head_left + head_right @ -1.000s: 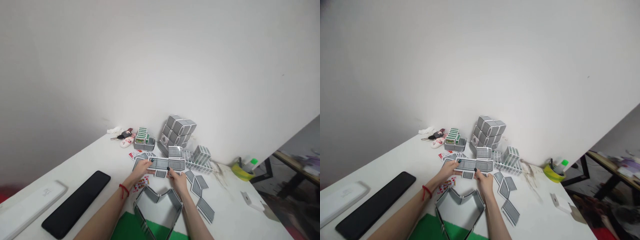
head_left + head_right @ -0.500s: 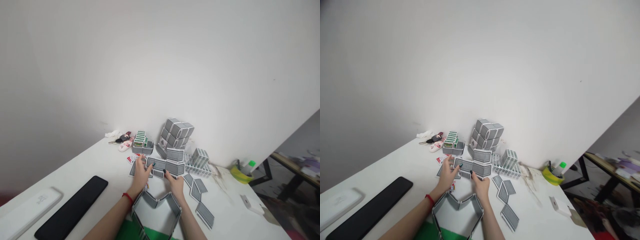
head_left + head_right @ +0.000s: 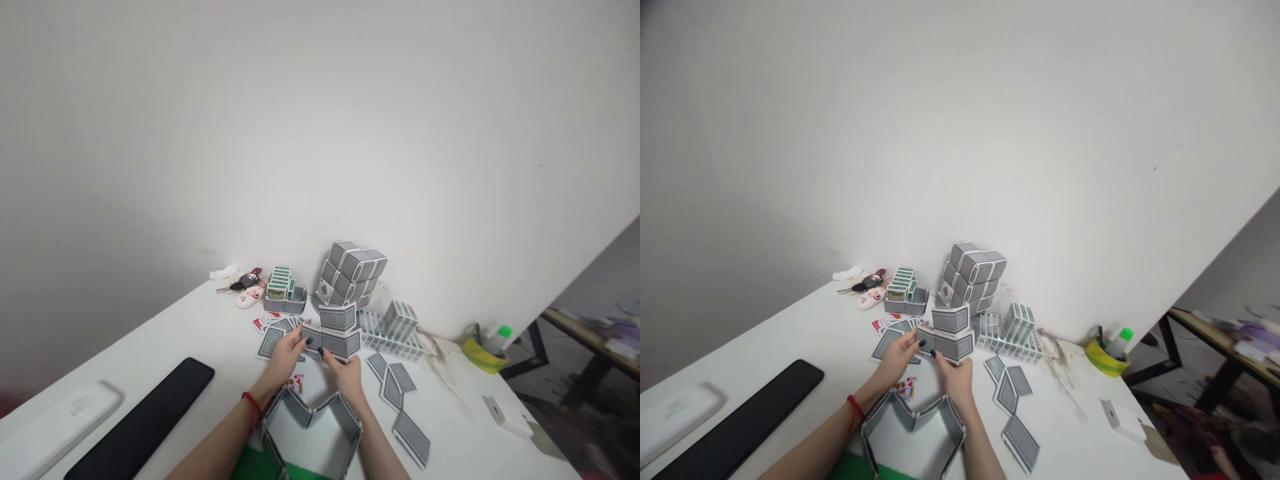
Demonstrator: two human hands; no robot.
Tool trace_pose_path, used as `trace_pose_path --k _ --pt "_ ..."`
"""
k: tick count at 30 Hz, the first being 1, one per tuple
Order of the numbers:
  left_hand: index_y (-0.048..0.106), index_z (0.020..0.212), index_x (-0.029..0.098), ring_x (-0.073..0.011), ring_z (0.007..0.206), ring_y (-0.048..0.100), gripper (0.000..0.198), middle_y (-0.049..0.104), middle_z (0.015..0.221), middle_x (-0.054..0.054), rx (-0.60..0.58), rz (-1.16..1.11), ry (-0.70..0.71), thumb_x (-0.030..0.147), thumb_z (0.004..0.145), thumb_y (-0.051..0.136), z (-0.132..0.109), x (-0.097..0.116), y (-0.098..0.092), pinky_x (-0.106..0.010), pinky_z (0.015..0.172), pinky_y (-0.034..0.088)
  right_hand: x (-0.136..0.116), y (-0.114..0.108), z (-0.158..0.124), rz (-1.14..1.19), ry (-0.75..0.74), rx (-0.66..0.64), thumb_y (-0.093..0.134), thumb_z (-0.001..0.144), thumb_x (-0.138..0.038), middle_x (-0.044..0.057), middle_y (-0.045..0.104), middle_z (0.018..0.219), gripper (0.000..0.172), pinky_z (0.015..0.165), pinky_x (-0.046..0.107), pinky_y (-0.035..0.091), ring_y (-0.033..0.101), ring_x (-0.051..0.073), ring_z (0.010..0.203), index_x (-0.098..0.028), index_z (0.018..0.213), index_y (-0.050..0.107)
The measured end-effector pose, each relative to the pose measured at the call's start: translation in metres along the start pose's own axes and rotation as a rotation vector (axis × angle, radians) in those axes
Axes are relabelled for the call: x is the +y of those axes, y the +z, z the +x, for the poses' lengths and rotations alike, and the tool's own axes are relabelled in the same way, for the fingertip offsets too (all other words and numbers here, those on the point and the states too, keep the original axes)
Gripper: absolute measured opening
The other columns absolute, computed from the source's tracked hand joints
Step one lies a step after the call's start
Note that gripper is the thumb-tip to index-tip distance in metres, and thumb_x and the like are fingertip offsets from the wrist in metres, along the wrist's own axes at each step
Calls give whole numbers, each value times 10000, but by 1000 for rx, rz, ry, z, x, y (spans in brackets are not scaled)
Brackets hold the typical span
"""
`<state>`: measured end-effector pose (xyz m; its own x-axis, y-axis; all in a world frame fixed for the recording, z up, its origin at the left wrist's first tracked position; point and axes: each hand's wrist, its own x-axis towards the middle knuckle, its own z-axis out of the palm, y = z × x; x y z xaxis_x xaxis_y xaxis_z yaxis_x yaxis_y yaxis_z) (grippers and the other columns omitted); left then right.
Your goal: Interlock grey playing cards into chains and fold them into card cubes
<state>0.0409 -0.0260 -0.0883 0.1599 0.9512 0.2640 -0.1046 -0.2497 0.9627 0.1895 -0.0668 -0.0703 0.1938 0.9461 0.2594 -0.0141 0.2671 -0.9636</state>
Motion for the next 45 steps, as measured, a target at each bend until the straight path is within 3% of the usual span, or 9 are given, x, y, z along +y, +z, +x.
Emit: trace_pose_path --k 11,16,20,23,27,31,34,40,45 --pt "614 706 134 -163 615 545 386 612 606 -15 -52 -33 -101 517 715 566 -3 6 0 -265 573 434 6 -3 0 14 85 95 745 557 -429 133 728 793 360 695 363 537 676 246 701 -116 733 724" --pt "634 909 125 -177 660 577 453 653 730 -52 -74 -101 -114 532 732 543 -4 8 2 -288 606 458 6 -4 1 89 136 56 759 545 -419 129 726 826 376 724 358 526 671 240 728 -114 762 722" --pt "441 1273 192 -196 842 610 677 644 976 -75 -115 -313 -89 460 682 635 -5 15 2 -323 755 473 9 -4 2 257 207 -26 776 534 -389 106 725 815 360 711 364 523 665 231 705 -122 766 712" --pt "362 1324 198 -197 871 614 781 619 1006 -79 -85 -322 -109 414 648 690 -3 18 -1 -333 786 475 11 -7 1 324 221 -38 789 524 -341 90 723 784 307 701 353 520 656 216 681 -125 724 702" --pt "325 1320 152 -184 791 617 786 604 873 -42 28 -170 -74 377 659 687 2 14 -6 -321 719 498 11 -15 -1 345 258 -10 790 527 -321 91 717 750 296 653 343 522 647 219 673 -116 719 698" --pt "431 1236 137 -194 848 611 476 614 938 -78 159 91 27 375 824 443 5 9 -13 -358 774 494 11 -29 -1 454 237 82 796 529 -275 49 714 722 258 630 295 520 641 182 660 -148 733 701" --pt "543 1143 170 -227 1064 541 366 596 1126 -99 24 492 161 303 819 435 2 6 -17 -409 955 393 10 -40 1 553 258 82 803 515 -225 39 722 767 306 662 295 526 650 180 698 -179 802 707" --pt "527 1209 197 -319 1264 349 569 541 1256 -118 -332 985 249 347 672 639 -5 10 -11 -512 1082 119 8 -44 1 510 276 -26 787 541 -256 76 728 816 325 691 371 531 665 250 781 -175 845 706" --pt "607 1061 181 -284 1086 497 399 600 1108 -113 -339 1016 235 306 683 613 -4 22 -7 -417 1007 300 3 -40 -1 478 299 -85 785 546 -251 82 728 824 325 673 370 530 670 259 776 -164 848 702"
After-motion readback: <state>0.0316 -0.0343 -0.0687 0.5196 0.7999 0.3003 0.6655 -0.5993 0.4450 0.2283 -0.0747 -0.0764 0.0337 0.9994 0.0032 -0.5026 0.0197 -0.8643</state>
